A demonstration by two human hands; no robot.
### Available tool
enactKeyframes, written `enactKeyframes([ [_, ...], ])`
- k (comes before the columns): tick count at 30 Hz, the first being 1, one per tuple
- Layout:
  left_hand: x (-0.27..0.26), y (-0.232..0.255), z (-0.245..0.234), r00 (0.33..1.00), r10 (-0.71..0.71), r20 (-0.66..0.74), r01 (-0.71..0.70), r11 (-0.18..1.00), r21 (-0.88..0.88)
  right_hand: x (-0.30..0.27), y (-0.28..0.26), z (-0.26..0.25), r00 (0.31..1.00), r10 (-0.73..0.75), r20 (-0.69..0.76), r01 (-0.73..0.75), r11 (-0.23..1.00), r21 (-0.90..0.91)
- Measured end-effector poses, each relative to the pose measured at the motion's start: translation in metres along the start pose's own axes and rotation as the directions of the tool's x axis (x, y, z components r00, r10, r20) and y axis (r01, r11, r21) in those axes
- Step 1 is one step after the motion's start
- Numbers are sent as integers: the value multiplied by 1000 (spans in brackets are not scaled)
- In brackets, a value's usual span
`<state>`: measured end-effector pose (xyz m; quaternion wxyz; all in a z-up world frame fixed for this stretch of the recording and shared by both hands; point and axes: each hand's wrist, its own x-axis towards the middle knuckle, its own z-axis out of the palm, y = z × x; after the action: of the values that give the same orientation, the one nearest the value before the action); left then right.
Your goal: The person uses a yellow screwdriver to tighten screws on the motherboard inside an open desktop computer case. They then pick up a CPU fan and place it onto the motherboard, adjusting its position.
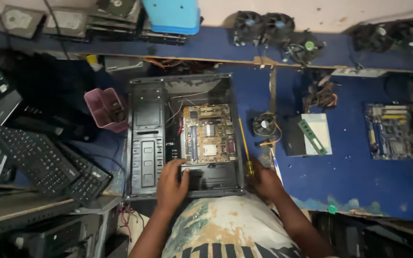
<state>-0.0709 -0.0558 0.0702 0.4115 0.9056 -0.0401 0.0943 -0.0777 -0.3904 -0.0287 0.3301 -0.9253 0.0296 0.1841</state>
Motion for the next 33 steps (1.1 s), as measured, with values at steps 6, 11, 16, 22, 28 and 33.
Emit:
enactKeyframes([
  [6, 5, 5, 0, 999, -26, 20, 27, 999, -46, 18, 15, 17, 1000, 24, 6, -24, 995, -99],
  [11, 8, 7, -1, 993, -108, 43, 109, 994, -24, 28, 49, 37, 981, -137, -140, 125, 988, -94],
  [16, 6, 7, 2, 999, -51, -13, 52, 998, 26, 45, 51, 23, 992, 122, -21, -121, 921, -370],
  [22, 10, 10, -1, 971, -207, 116, 209, 978, -2, 95, 0, -62, 914, -155, -376, 12, 934, -356],
  [28, 10, 6, 2, 987, -141, 73, 143, 990, -15, 145, -10, -97, 995, 100, -27, -100, 845, -526],
  [33, 7, 2, 5, 977, -201, 77, 202, 979, 3, 166, 26, -84, 991, -110, -81, 62, 888, -456],
])
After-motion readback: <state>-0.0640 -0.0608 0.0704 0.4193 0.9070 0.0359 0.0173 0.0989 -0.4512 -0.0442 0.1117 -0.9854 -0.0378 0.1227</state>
